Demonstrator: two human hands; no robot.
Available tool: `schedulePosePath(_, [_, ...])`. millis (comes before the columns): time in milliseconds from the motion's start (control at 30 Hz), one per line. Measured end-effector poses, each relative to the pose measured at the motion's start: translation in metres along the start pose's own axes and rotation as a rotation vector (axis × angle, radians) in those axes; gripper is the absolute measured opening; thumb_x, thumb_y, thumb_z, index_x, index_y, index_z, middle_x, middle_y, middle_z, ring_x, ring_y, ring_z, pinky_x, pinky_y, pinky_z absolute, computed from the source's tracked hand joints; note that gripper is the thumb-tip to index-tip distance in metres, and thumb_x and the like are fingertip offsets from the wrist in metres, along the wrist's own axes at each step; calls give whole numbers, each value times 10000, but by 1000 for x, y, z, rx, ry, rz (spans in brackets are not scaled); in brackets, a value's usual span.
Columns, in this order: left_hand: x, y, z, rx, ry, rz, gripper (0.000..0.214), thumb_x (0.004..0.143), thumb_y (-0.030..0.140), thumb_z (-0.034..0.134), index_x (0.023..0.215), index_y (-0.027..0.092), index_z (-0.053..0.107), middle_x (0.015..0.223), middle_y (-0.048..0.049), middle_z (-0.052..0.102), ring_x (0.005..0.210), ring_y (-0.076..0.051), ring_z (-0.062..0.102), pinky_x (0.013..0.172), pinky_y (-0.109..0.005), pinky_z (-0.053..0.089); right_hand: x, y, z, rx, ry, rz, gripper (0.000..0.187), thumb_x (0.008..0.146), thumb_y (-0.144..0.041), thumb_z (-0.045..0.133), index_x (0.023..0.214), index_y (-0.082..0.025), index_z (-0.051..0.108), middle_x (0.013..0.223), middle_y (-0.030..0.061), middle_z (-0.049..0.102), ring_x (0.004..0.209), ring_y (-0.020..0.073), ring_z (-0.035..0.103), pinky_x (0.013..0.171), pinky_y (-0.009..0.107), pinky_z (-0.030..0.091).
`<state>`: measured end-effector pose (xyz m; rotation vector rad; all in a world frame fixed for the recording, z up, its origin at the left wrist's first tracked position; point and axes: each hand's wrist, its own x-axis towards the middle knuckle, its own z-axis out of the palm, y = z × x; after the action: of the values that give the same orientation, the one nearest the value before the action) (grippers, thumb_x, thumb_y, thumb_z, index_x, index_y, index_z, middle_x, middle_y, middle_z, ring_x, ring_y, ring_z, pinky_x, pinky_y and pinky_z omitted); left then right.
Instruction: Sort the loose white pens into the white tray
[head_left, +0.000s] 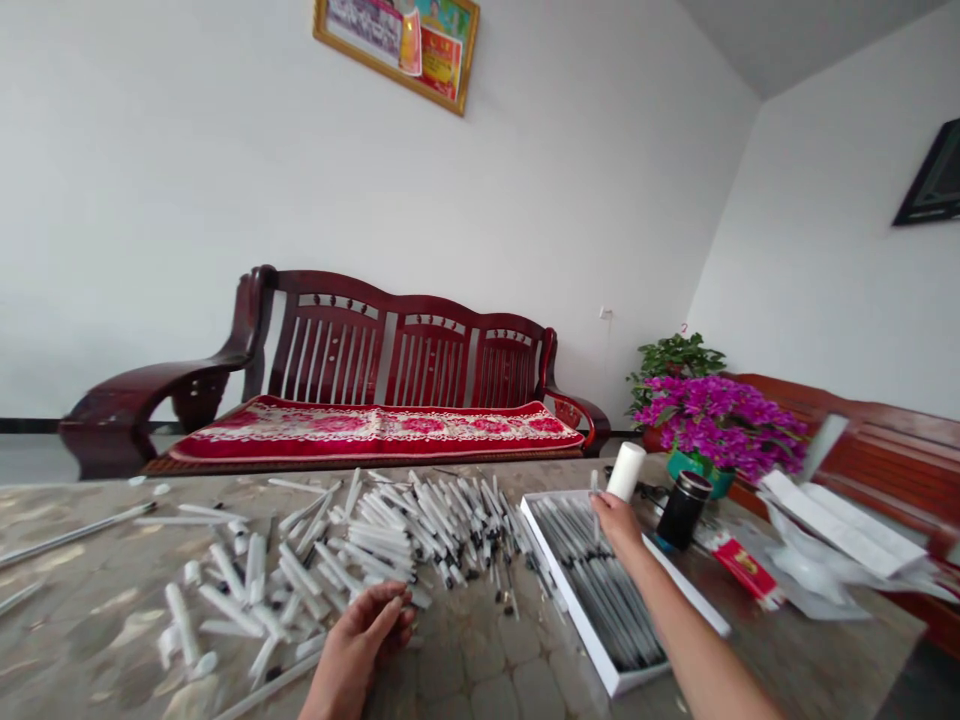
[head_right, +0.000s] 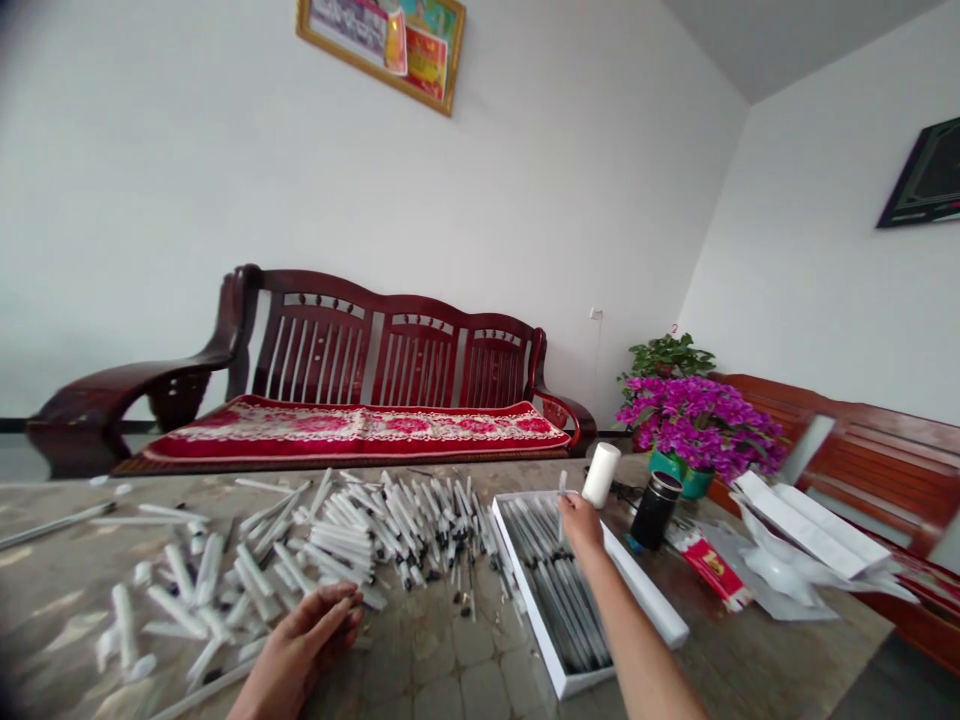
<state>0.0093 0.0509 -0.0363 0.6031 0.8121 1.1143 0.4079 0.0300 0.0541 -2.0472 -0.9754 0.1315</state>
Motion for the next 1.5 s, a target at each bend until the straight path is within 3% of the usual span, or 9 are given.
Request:
schedulePosePath(100, [4,-4,-3,26,-10,6,493,382,396,942,760,179,712,731,-7,746,624,-166,684,588,-248,558,36,23,-24,-269,-40,27,225,821,-353,622,693,-180,688,778,95,748,859,244,703,677,263,431])
schedulePosePath(233, [4,-6,-5,87,-3,9,536,370,471,933,759,175,711,729,-8,740,618,-170,681,572,-255,555,61,46,-26,-540,-86,62,178,843,-286,612,810,-167,740,993,167,749,989,294,694,759,319,449])
schedulePosePath(567, [0,-11,-4,161,21,57,524,439,520,900,781,173,708,713,-17,722,614,-171,666,554,-264,544,63,63,-12,-761,-119,71,234,880,-232,545,974,-146,741,1100,206,718,1045,349,674,781,388,484])
schedulePosePath(767, [-1,-8,-1,157,-38,42,538,432,574,876,759,186,697,708,2,704,608,-159,649,560,-266,531,40,20,6,-604,-109,-81,333,912,-227,434,1099,-199,708,1122,159,722,1023,284,684,807,349,489])
schedulePosePath(867, [-4,-6,5,168,-20,74,568,451,659,818,733,185,679,698,7,690,577,-151,627,514,-255,495,7,-18,43,-439,-236,-282,323,907,-243,445,1096,-214,706,1100,72,743,1034,193,676,848,249,480])
schedulePosePath(1033, [-10,1,15,208,-10,126,578,469,702,765,669,174,642,619,20,640,519,-135,576,457,-236,425,-73,-76,108,-288,-437,-508,212,833,-248,563,942,-242,745,935,0,768,882,156,697,752,195,474])
schedulePosePath(1133, [-11,3,16,220,2,163,547,505,683,752,653,173,621,618,14,638,504,-133,566,443,-231,396,-107,-98,131,-326,-421,-528,166,838,-269,577,884,-220,728,926,31,755,870,169,686,736,214,445])
schedulePosePath(1267, [-11,2,16,211,5,186,490,566,639,737,666,176,614,624,12,634,506,-133,566,439,-226,383,-123,-113,148,-420,-375,-504,148,849,-283,581,841,-194,699,952,74,733,902,194,674,733,243,418])
schedulePosePath(1500, [-8,-2,18,216,-9,185,396,602,551,724,681,182,604,617,16,619,488,-137,561,428,-230,383,-128,-116,146,-447,-377,-401,193,864,-258,527,788,-193,693,883,72,749,853,189,677,655,234,383])
